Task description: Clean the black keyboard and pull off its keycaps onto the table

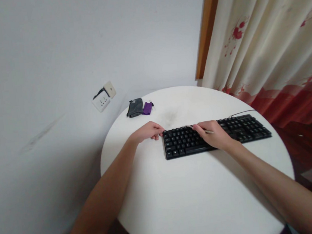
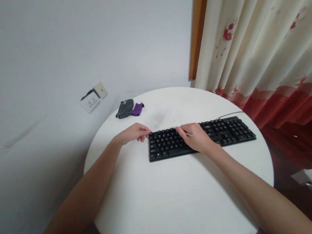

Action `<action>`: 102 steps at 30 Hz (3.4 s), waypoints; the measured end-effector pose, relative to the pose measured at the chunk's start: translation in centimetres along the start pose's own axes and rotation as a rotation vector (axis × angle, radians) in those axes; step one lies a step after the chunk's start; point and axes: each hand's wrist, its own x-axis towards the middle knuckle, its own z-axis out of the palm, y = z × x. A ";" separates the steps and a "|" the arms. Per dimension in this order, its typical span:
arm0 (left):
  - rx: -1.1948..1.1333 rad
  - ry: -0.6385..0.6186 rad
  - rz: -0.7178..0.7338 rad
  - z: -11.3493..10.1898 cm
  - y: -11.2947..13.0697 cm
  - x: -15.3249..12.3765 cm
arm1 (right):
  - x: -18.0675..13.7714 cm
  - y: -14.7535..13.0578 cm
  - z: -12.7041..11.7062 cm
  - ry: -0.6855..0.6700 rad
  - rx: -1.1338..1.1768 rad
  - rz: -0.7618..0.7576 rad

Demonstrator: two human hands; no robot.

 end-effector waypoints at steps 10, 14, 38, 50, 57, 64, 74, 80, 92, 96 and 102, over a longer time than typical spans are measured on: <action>0.000 -0.005 0.012 0.0 0.0 0.0 | -0.3 -1.6 -0.3 -0.060 -0.061 -0.046; 0.009 -0.003 0.010 0.0 0.1 -0.1 | -0.3 -1.5 -1.0 -0.115 -0.052 -0.069; -0.004 -0.004 -0.005 -0.1 0.2 -0.1 | -1.2 -1.4 -5.6 -0.321 0.138 -0.029; 0.007 -0.009 0.003 -0.2 0.0 -0.1 | -1.6 -1.0 -6.5 -0.364 0.202 0.039; 0.004 -0.003 -0.001 -0.1 0.1 -0.2 | -1.1 0.1 -5.6 -0.062 0.185 0.126; 0.009 -0.008 -0.001 -0.1 0.3 -0.2 | -0.3 1.0 -2.9 0.083 0.111 0.136; 0.016 -0.001 -0.010 -0.1 0.4 -0.2 | -0.2 -0.2 -2.2 -0.022 -0.117 0.016; 0.008 0.007 -0.023 0.0 0.7 -0.4 | -0.5 -1.2 -2.5 -0.055 -0.070 0.020; 0.025 0.012 -0.017 -0.1 0.3 -0.2 | -1.0 -1.0 -5.2 -0.206 0.010 -0.002; 0.017 0.012 -0.018 0.0 0.5 -0.3 | -1.2 -1.4 -5.9 -0.288 0.027 -0.042; 0.031 0.004 -0.011 -0.1 0.4 -0.2 | -1.4 -1.3 -6.5 -0.367 0.064 -0.021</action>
